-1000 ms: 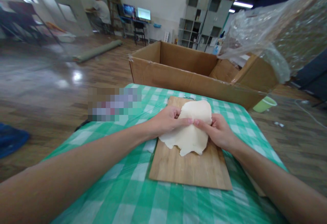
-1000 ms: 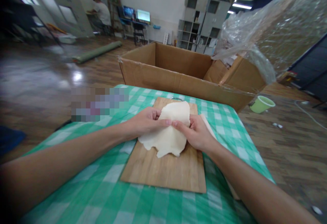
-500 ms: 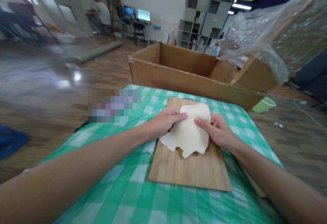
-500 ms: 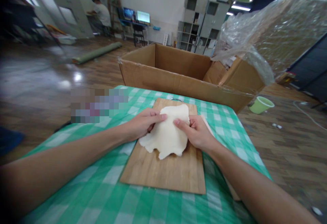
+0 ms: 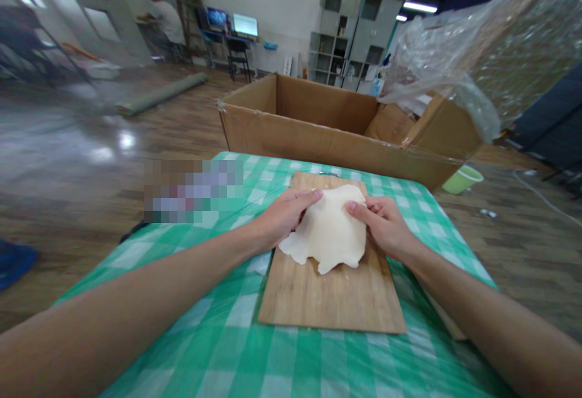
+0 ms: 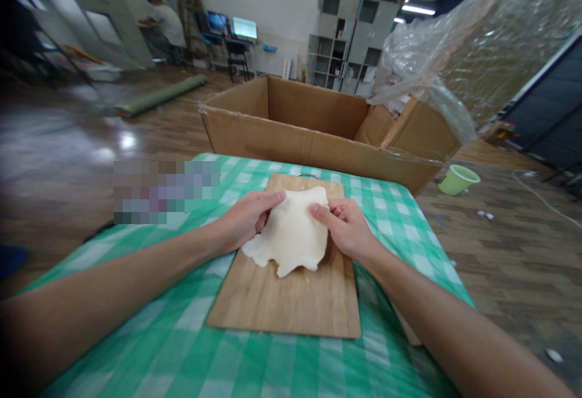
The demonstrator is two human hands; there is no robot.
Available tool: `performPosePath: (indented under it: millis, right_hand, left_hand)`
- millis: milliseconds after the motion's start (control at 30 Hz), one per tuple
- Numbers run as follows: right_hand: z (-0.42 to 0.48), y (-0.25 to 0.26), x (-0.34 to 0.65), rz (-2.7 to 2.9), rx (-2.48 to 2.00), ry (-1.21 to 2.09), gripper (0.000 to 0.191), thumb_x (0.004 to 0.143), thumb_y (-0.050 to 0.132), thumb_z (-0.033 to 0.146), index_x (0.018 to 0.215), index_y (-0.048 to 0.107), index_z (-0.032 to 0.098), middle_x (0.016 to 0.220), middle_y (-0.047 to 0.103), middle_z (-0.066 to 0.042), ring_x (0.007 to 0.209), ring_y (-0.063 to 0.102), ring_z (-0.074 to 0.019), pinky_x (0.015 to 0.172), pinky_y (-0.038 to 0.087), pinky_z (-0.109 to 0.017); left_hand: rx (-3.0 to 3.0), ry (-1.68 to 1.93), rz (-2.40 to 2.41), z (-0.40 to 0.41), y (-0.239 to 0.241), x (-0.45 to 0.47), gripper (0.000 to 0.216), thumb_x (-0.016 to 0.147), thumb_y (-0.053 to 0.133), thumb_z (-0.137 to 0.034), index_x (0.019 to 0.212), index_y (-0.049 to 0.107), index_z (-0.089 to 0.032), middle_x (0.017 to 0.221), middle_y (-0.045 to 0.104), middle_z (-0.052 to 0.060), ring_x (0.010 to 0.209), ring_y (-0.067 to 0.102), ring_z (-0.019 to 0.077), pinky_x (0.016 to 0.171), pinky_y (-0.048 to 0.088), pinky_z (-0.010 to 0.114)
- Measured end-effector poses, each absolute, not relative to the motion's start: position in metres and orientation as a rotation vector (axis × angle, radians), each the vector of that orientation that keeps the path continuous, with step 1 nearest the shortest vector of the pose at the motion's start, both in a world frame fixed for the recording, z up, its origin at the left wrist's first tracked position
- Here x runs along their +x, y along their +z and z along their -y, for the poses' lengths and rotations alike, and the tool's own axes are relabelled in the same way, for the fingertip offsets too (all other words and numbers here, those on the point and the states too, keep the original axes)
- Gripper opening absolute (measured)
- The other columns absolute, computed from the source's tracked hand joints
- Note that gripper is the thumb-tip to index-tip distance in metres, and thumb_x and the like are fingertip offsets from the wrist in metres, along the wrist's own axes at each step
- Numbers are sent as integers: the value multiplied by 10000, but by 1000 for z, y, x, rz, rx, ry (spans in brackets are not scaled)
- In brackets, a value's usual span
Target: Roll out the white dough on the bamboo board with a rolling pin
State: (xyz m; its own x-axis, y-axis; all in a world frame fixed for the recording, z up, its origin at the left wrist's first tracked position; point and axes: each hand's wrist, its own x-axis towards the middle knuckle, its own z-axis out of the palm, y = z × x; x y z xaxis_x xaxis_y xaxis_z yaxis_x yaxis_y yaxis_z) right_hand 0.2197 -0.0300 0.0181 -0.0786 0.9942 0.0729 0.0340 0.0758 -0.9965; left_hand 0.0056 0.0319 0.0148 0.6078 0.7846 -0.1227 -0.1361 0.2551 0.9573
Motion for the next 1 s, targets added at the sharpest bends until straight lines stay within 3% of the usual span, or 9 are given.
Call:
performPosePath:
  millis: [133,300,467,633,867,1000]
  right_hand:
    - [26,10,222,1284,-1125,1331,368,872,771,555,897,777,188,798,768,-40,648,676,-178,587,539,-270]
    - [28,16,218,1388,-1178,1209,455,894,716,631,866,772,180,779,765,-46,628,664,-184,535,507,-266]
    - [30,22,217,1385,-1199,1102,493,854,734,671,829,765,180,769,762,-64,627,674,-211,525,514,-297]
    - [22,12,219,1220,-1149,1148,528,888,660,718,974,772,210,889,786,-65,735,705,-221,608,554,-306]
    - [23,13,223,1334,-1170,1098,455,901,706,637,879,742,185,778,740,-28,644,633,-173,564,485,-271]
    - [24,18,218,1220,-1106,1213,414,885,739,606,988,753,205,881,778,-41,708,689,-188,613,537,-280]
  left_hand:
    - [1233,720,-692,-27,18,6,375,833,775,-509,909,738,-144,776,766,76,643,685,177,564,499,245]
    - [1297,753,-739,-20,21,6,360,836,771,-495,911,742,-144,750,763,75,685,708,214,606,532,279]
    - [1270,725,-702,-22,20,7,377,844,755,-519,918,739,-149,746,755,65,672,695,192,591,519,257]
    - [1225,709,-670,-26,17,7,339,839,765,-486,892,721,-154,774,758,59,673,690,169,599,519,241]
    - [1164,753,-694,-22,21,7,342,832,765,-461,994,739,-161,840,785,77,701,727,207,630,563,286]
    - [1167,757,-681,-21,22,8,375,836,765,-482,1027,737,-161,893,793,90,726,734,206,658,577,292]
